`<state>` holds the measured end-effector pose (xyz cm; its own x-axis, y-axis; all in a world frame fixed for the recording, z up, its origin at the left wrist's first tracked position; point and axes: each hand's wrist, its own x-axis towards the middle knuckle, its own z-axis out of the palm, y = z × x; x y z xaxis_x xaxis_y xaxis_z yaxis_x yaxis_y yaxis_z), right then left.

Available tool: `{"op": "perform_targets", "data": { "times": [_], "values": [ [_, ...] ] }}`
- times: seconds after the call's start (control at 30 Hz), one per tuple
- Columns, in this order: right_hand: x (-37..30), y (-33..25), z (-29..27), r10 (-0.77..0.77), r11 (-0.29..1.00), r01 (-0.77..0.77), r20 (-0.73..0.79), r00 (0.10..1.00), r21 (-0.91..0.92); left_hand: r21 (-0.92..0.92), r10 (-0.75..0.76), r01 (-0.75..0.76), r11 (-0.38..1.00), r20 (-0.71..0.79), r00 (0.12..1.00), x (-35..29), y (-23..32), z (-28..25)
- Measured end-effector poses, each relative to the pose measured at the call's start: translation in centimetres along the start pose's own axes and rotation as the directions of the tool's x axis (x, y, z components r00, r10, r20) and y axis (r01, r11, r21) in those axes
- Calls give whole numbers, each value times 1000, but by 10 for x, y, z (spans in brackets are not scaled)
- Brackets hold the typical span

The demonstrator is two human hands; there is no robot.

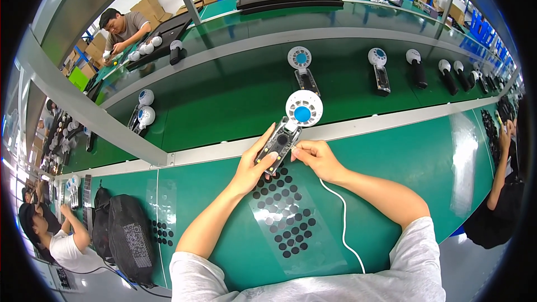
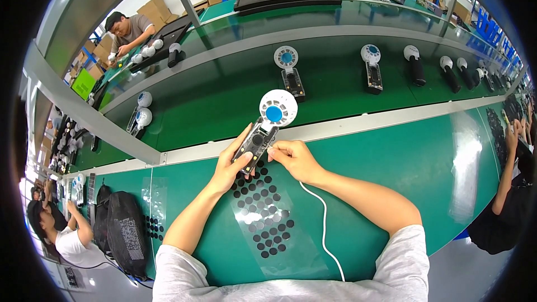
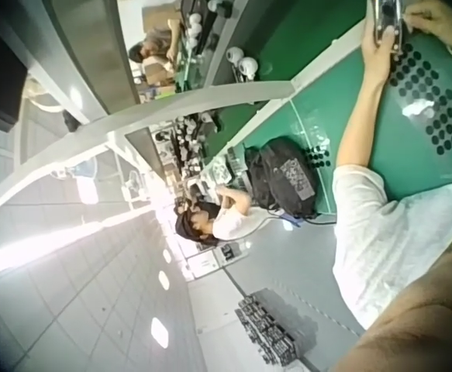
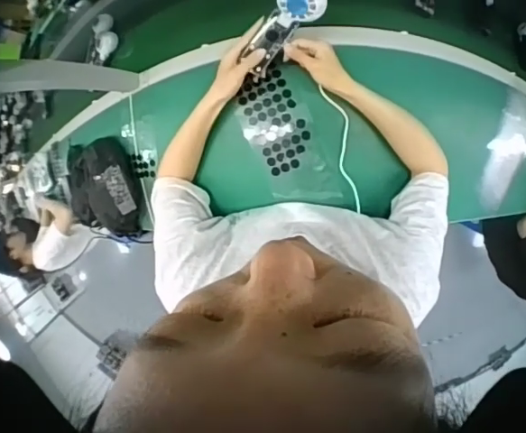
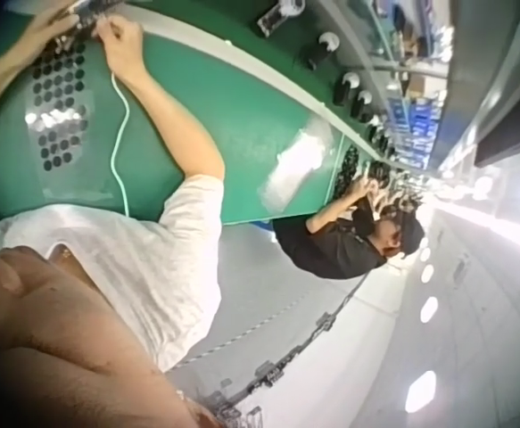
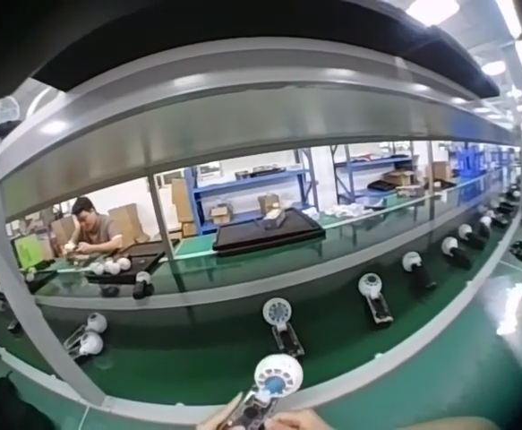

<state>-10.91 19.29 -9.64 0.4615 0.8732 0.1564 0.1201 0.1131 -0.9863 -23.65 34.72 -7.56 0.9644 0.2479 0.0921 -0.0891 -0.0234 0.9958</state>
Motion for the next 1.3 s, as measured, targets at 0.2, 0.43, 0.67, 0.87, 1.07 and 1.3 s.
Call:
{"op": "perform_targets", "data": {
  "times": [0.2,0.43,0.67,0.87,1.07,1.3],
  "values": [
    [3,8,2,-34,999,35,-39,999,40,419,227,-233,878,65,972,5,-5,-3],
    [4,-3,9,-12,998,7,-99,995,-56,567,237,-164,807,-56,970,7,6,1],
    [-4,4,12,-58,998,63,-309,949,6,623,334,-289,727,47,942,76,16,-5],
    [4,-1,14,-79,997,70,-300,951,-40,925,193,96,367,-176,965,113,-26,-61],
    [0,-1,14,-48,999,43,-239,970,-30,992,533,104,71,-126,837,95,-42,-140],
    [2,4,19,-113,993,103,-194,974,-60,393,518,907,149,-813,267,39,-47,-279]
  ]
}}
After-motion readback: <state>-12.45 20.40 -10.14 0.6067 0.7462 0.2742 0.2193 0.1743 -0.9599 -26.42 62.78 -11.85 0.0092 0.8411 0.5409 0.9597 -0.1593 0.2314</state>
